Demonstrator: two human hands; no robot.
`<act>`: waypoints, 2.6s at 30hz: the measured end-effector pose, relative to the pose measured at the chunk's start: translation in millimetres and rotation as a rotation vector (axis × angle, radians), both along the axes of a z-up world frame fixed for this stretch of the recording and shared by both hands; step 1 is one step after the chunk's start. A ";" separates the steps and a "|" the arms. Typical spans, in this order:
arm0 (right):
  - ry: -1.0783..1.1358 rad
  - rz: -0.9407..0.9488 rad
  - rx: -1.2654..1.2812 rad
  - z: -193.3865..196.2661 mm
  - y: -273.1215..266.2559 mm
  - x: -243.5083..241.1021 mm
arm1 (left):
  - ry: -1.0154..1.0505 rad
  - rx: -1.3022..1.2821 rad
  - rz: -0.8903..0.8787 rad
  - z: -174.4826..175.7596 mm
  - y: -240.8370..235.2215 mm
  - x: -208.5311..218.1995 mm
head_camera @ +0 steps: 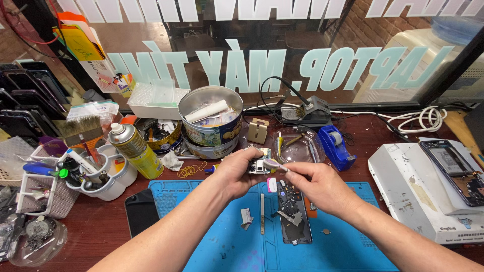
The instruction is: The person cleans a small camera module and a separate black electronic component using a cotton swab and a spray can. They repeatedly spray and wipe the surfaces of both components on a cluttered workbench.
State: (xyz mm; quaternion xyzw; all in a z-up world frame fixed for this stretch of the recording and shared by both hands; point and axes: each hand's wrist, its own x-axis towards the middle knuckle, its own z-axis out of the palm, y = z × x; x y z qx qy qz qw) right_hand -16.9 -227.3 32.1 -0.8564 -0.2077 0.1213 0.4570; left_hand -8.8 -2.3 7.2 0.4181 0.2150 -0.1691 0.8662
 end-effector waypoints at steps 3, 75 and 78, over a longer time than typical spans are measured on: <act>-0.061 -0.271 -0.240 -12.3 -5.0 7.9 | -0.018 -0.016 0.002 -2.8 4.5 -0.2; 0.384 0.018 0.521 25.2 283.6 101.5 | -0.062 -0.075 0.064 -44.3 202.5 -51.8; 0.588 -0.168 0.646 28.5 200.8 101.9 | -0.087 -0.097 0.045 -35.4 164.5 -41.8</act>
